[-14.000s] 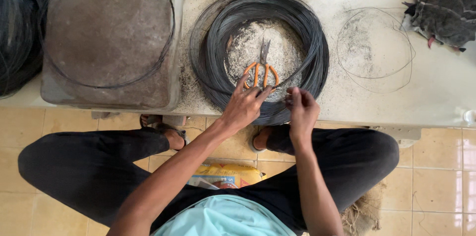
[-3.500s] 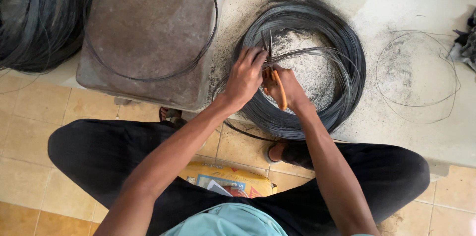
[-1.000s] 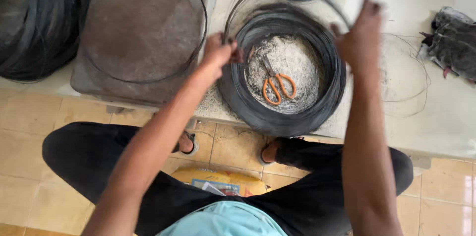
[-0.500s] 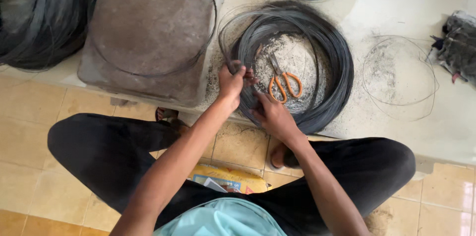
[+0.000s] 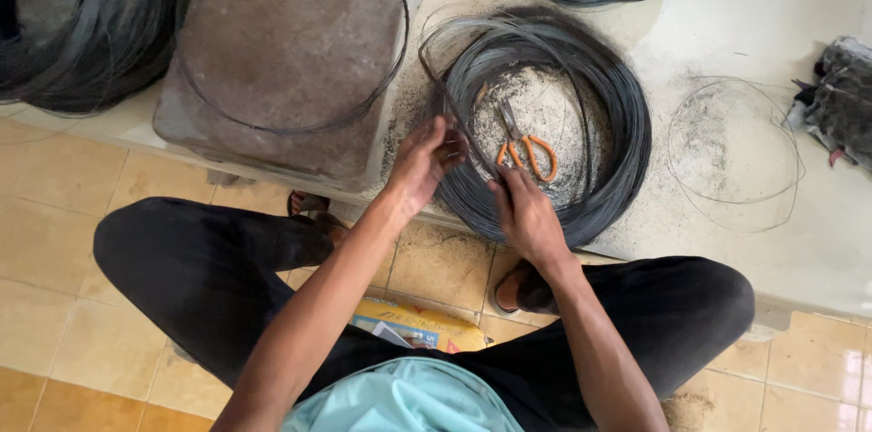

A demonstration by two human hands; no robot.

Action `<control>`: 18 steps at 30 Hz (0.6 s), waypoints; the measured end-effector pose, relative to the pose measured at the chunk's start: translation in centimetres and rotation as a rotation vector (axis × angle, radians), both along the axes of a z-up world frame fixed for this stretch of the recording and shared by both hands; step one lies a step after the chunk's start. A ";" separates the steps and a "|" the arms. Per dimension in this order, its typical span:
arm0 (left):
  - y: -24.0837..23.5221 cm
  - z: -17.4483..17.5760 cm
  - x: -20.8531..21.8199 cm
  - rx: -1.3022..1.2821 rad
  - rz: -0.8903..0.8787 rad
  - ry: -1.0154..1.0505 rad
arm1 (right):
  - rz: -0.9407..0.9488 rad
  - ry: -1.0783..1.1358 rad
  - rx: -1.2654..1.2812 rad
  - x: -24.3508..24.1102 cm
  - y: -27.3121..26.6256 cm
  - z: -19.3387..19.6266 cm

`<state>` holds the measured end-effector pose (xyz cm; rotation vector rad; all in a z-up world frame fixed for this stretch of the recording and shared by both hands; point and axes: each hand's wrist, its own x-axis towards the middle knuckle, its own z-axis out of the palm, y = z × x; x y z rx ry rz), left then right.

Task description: The person sits on the floor and uses orange-handled scissors to cut a length of black wire from a coil. They then straighten the cut wire and place it on a nearby scale.

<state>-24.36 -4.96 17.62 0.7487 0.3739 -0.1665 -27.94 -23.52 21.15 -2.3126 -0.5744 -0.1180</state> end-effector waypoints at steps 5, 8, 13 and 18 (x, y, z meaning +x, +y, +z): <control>0.4 0.9 -0.3 0.094 0.036 -0.013 | -0.008 0.026 -0.001 0.2 -0.6 0.2; 0.2 1.1 -0.1 0.088 0.007 -0.013 | -0.001 0.077 0.020 0.2 -0.7 0.1; -0.1 0.3 0.2 0.043 -0.010 -0.007 | 0.000 0.123 0.052 0.2 -0.5 0.9; 0.1 0.8 -0.1 0.000 0.027 0.017 | 0.005 0.095 0.060 0.3 -0.7 0.5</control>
